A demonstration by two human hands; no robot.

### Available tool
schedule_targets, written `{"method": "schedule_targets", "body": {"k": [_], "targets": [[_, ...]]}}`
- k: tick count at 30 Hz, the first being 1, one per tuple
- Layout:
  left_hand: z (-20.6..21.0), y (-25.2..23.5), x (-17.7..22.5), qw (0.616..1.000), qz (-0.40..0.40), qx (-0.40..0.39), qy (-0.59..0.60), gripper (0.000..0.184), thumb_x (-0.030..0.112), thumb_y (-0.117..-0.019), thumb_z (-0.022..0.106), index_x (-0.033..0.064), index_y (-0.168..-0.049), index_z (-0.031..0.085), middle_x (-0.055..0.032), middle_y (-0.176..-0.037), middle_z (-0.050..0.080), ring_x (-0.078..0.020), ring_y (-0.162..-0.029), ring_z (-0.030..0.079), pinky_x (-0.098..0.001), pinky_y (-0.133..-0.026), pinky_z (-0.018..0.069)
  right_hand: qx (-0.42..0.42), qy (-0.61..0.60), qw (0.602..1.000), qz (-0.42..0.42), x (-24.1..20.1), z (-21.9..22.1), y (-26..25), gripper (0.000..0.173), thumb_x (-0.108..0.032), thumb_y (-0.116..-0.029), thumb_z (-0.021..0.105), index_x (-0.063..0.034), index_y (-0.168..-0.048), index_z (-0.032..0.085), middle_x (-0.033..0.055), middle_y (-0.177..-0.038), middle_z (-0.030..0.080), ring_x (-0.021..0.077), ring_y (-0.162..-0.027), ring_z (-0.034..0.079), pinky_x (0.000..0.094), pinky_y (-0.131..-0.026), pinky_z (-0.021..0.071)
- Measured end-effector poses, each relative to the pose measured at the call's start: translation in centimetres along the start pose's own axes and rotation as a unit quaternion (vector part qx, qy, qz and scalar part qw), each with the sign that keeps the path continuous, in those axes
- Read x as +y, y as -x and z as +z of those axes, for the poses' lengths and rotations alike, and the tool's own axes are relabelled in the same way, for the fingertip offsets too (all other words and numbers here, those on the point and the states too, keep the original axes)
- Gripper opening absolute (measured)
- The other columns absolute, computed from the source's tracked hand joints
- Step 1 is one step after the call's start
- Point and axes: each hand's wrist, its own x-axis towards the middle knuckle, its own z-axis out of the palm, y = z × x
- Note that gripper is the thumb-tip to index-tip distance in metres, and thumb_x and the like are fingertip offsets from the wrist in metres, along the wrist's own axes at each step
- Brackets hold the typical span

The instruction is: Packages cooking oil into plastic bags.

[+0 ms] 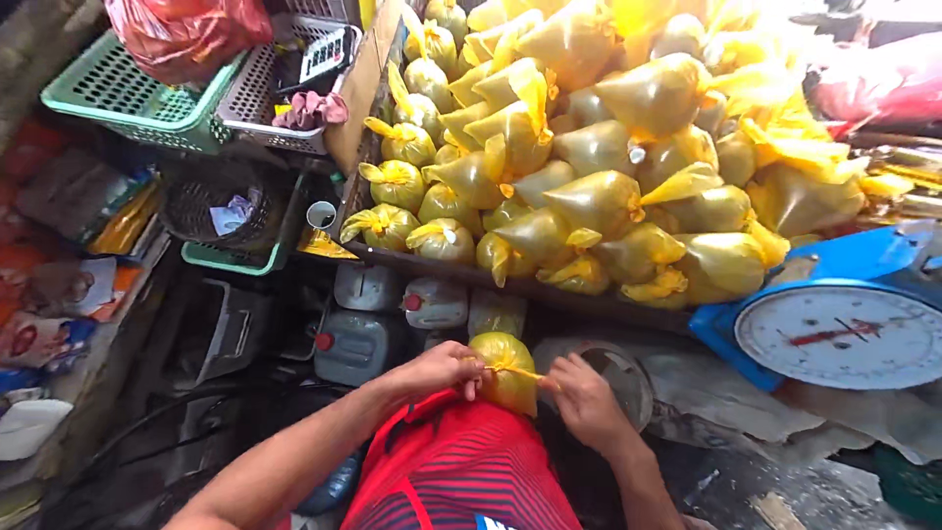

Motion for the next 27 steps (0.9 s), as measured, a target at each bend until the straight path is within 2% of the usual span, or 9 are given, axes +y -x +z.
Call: {"method": "schedule_targets", "body": {"k": [3,5,7,10,12,14,18,23,27], "targets": [[-1.3,0.8,2.2,0.974,-0.001,0.044,0.221,0.024,0.01,-0.1024,0.047,0.0002,-0.112,0.066,-0.0063,-0.093,0.068,-0.0121,-0.071,0.063,-0.0294,-0.069,0.0563,0.024,-0.081,0.996,0.0,-5.5,1.7,-2.8,0.047,-0.052,-0.1062,0.044,-0.0183,-0.084,0.069,0.0034,-0.101,0.065,0.0236,-0.106,0.061,0.0468,-0.091,0.0534],[-1.9,1.4,3.8,0.993,0.086,0.07,-0.032,0.026,0.011,-0.0942,0.054,0.0029,-0.117,0.065,-0.0061,-0.1,0.068,-0.0123,-0.078,0.064,-0.0312,-0.072,0.0559,0.066,-0.109,0.992,-0.022,-8.4,1.4,-6.5,0.045,-0.047,-0.1067,0.046,-0.0169,-0.082,0.069,0.0055,-0.113,0.066,0.0254,-0.118,0.058,0.0513,-0.101,0.0484],[-2.8,1.9,5.5,0.917,0.168,0.138,-0.335,0.029,0.023,-0.0941,0.057,0.0054,-0.114,0.066,-0.0084,-0.102,0.069,-0.0195,-0.09,0.068,-0.0427,-0.08,0.0579,0.105,-0.134,0.985,-0.03,-9.4,-0.1,-10.6,0.045,-0.042,-0.1075,0.045,-0.0144,-0.083,0.072,0.0072,-0.118,0.064,0.0257,-0.121,0.056,0.0534,-0.106,0.0449],[-4.8,1.4,7.5,0.827,0.238,0.191,-0.473,0.03,0.03,-0.1056,0.047,0.0088,-0.103,0.068,-0.0076,-0.093,0.069,-0.0227,-0.087,0.07,-0.0475,-0.075,0.0581,0.111,-0.227,0.967,-0.022,-9.7,-1.9,-14.3,0.039,-0.036,-0.1062,0.052,-0.0072,-0.089,0.072,0.0096,-0.12,0.064,0.0207,-0.112,0.062,0.0427,-0.098,0.0543],[-6.3,1.1,8.7,0.865,0.231,0.17,-0.413,0.034,0.027,-0.1077,0.043,0.0087,-0.101,0.07,-0.0055,-0.09,0.07,-0.0189,-0.088,0.069,-0.0459,-0.08,0.0573,0.098,-0.318,0.943,-0.005,-9.5,-2.3,-15.3,0.029,-0.026,-0.0964,0.071,-0.0026,-0.113,0.066,0.0138,-0.127,0.06,0.0248,-0.116,0.062,0.0422,-0.097,0.058],[-7.2,1.3,9.3,0.922,0.197,0.126,-0.308,0.033,0.025,-0.1071,0.043,0.0083,-0.098,0.07,-0.0016,-0.084,0.072,-0.0124,-0.077,0.07,-0.0389,-0.075,0.0591,0.089,-0.322,0.942,0.041,-9.4,-2.2,-15.7,0.043,-0.016,-0.0908,0.075,-0.0067,-0.132,0.064,0.0134,-0.139,0.056,0.0233,-0.119,0.062,0.0399,-0.098,0.0597],[-8.3,1.5,10.0,0.956,0.141,0.104,-0.236,0.03,0.025,-0.1076,0.046,0.0104,-0.1,0.071,0.0007,-0.084,0.076,-0.0119,-0.065,0.072,-0.0359,-0.066,0.0643,0.081,-0.242,0.964,0.069,-8.3,-0.8,-17.0,0.014,-0.025,-0.0962,0.071,-0.0128,-0.1,0.077,0.0071,-0.129,0.062,0.0129,-0.118,0.061,0.029,-0.099,0.0556],[-10.2,-0.5,10.2,0.806,0.162,0.299,-0.484,0.029,0.016,-0.0911,0.053,0.0168,-0.112,0.073,-0.0059,-0.102,0.075,-0.0261,-0.098,0.072,-0.0561,-0.082,0.0564,0.132,-0.281,0.951,0.018,-7.0,0.9,-18.4,0.015,-0.026,-0.096,0.071,-0.014,-0.093,0.079,0.0035,-0.113,0.065,0.0144,-0.113,0.059,0.0333,-0.1,0.052],[-11.2,-1.7,11.2,0.695,0.193,0.389,-0.574,0.034,0.015,-0.0913,0.051,0.0196,-0.118,0.072,-0.0037,-0.115,0.073,-0.0266,-0.106,0.069,-0.053,-0.09,0.0538,0.16,-0.306,0.936,-0.065,-7.7,-0.8,-19.5,0.014,-0.026,-0.0975,0.07,-0.0159,-0.093,0.079,0.0034,-0.119,0.065,0.0209,-0.125,0.053,0.042,-0.109,0.0452]]}}
